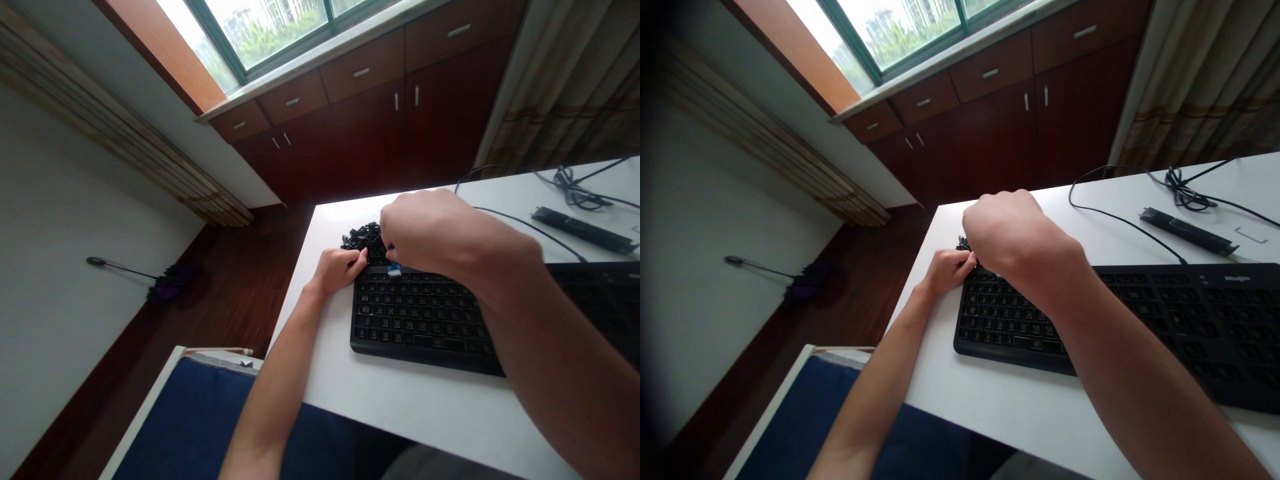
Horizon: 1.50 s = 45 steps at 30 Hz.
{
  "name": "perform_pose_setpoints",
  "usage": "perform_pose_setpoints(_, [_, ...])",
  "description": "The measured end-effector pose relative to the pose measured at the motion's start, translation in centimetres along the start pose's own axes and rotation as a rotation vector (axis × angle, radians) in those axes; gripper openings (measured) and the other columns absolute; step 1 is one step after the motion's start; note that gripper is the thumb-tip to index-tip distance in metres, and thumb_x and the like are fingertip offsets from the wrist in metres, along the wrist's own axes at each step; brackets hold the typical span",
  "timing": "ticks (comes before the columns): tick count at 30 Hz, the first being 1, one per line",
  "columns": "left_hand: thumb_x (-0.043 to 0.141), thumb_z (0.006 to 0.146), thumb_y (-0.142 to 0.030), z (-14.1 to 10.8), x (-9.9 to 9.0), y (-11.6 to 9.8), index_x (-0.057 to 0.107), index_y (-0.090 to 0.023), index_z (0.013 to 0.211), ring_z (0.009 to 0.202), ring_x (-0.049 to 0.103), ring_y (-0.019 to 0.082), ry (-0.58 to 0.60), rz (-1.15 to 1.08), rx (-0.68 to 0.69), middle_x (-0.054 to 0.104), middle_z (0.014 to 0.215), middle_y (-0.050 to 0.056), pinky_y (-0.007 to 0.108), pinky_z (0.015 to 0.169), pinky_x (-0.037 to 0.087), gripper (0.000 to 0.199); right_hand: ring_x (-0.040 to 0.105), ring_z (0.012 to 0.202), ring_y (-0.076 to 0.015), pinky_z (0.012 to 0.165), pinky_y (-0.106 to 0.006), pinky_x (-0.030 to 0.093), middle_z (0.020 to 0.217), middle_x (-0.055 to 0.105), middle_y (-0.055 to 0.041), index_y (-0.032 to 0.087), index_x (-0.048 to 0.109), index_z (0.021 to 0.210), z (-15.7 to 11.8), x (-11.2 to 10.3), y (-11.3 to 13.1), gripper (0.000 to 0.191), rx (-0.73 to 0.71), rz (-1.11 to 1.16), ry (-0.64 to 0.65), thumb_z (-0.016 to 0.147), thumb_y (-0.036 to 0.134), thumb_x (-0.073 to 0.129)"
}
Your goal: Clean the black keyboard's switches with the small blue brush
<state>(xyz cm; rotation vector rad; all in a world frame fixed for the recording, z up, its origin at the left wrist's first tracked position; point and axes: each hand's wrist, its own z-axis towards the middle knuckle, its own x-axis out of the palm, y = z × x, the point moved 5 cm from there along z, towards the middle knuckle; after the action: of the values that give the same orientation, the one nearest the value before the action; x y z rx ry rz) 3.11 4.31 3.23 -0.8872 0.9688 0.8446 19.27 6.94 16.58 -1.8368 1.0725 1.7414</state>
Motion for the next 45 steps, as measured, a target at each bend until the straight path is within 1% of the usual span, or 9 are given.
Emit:
perform_pose_setpoints(4, [0.045, 0.094, -0.036, -0.1, 0.0, 0.1, 0.044, -0.016, 0.05, 0.044, 0.034, 0.007, -0.002, 0.003, 0.011, 0.044, 0.046, -0.003, 0.024, 0.051, 0.025, 0.049, 0.063, 0.066, -0.0238, 0.058, -0.031, 0.036, 0.071, 0.069, -0.0104, 0.022, 0.077, 0.084, -0.3, -0.7, -0.3, 0.027, 0.03, -0.046, -0.103, 0.078, 0.046, 0.065])
perform_pose_setpoints(8, [0.046, 0.093, -0.034, -0.1, 0.0, 0.1, 0.047, -0.016, 0.05, 0.045, 0.035, 0.007, -0.006, -0.001, 0.025, 0.047, 0.046, -0.002, 0.025, 0.051, 0.025, 0.047, 0.059, 0.056, -0.0187, 0.053, -0.029, 0.034, 0.064, 0.067, -0.0084, 0.019, 0.076, 0.08, -0.7, 0.1, 0.2, 0.03, -0.03, -0.016, -0.011, 0.076, 0.047, 0.065])
perform_pose_setpoints(13, [0.047, 0.092, -0.033, 0.0, 0.0, 0.1, 0.046, -0.016, 0.049, 0.044, 0.037, 0.007, -0.014, -0.012, 0.031, 0.048, 0.046, -0.001, 0.025, 0.05, 0.024, 0.047, 0.057, 0.052, -0.0167, 0.049, -0.028, 0.032, 0.064, 0.067, -0.0073, 0.019, 0.076, 0.083, -0.7, 0.8, 1.1, 0.026, -0.133, -0.013, 0.024, 0.075, 0.041, 0.064])
perform_pose_setpoints(17, [0.046, 0.094, -0.034, 0.0, 0.0, -0.1, 0.045, -0.015, 0.049, 0.044, 0.036, 0.007, -0.005, -0.008, 0.024, 0.048, 0.047, -0.002, 0.024, 0.051, 0.025, 0.048, 0.06, 0.056, -0.0186, 0.052, -0.028, 0.034, 0.067, 0.067, -0.008, 0.019, 0.076, 0.083, -0.5, 1.0, 0.9, 0.022, -0.084, -0.049, 0.09, 0.073, 0.036, 0.067])
perform_pose_setpoints(23, [0.042, 0.096, -0.037, 0.1, -0.2, -0.3, 0.045, -0.016, 0.05, 0.044, 0.035, 0.007, -0.001, -0.005, 0.012, 0.046, 0.047, -0.002, 0.025, 0.052, 0.026, 0.051, 0.064, 0.071, -0.0263, 0.061, -0.032, 0.037, 0.068, 0.067, -0.0117, 0.022, 0.077, 0.081, 0.0, -0.6, -0.1, 0.023, 0.04, -0.069, -0.089, 0.076, 0.042, 0.067])
perform_pose_setpoints(27, [0.042, 0.096, -0.038, 0.1, -0.2, -0.3, 0.044, -0.016, 0.05, 0.044, 0.035, 0.007, -0.006, -0.004, 0.007, 0.047, 0.047, -0.002, 0.025, 0.052, 0.025, 0.051, 0.062, 0.064, -0.0239, 0.058, -0.032, 0.037, 0.067, 0.067, -0.0106, 0.021, 0.077, 0.082, -0.3, -0.3, -0.8, 0.029, 0.07, -0.039, -0.005, 0.074, 0.047, 0.067])
perform_pose_setpoints(33, [0.042, 0.097, -0.038, 0.1, -0.2, -0.3, 0.042, -0.016, 0.049, 0.043, 0.032, 0.007, -0.008, -0.005, 0.005, 0.044, 0.046, -0.003, 0.025, 0.051, 0.024, 0.052, 0.057, 0.053, -0.0178, 0.049, -0.028, 0.035, 0.065, 0.066, -0.0067, 0.019, 0.076, 0.086, -1.3, 0.3, -0.4, 0.027, 0.03, -0.054, 0.169, 0.072, 0.038, 0.066])
perform_pose_setpoints(38, [0.042, 0.096, -0.037, 0.1, -0.2, -0.3, 0.043, -0.016, 0.049, 0.044, 0.031, 0.007, -0.008, -0.01, 0.005, 0.043, 0.046, -0.003, 0.025, 0.051, 0.024, 0.051, 0.051, 0.045, -0.0141, 0.044, -0.028, 0.031, 0.062, 0.065, -0.0058, 0.016, 0.075, 0.081, -1.7, 0.1, 0.2, 0.022, -0.024, -0.057, 0.138, 0.071, 0.032, 0.064])
perform_pose_setpoints(45, [0.043, 0.096, -0.037, 0.1, -0.1, -0.2, 0.04, -0.015, 0.05, 0.045, 0.032, 0.006, 0.007, -0.012, 0.0, 0.041, 0.047, -0.003, 0.024, 0.052, 0.024, 0.051, 0.055, 0.05, -0.015, 0.046, -0.027, 0.033, 0.068, 0.067, -0.008, 0.014, 0.073, 0.076, -1.2, 0.4, 0.7, 0.02, -0.026, -0.038, 0.171, 0.072, 0.033, 0.066])
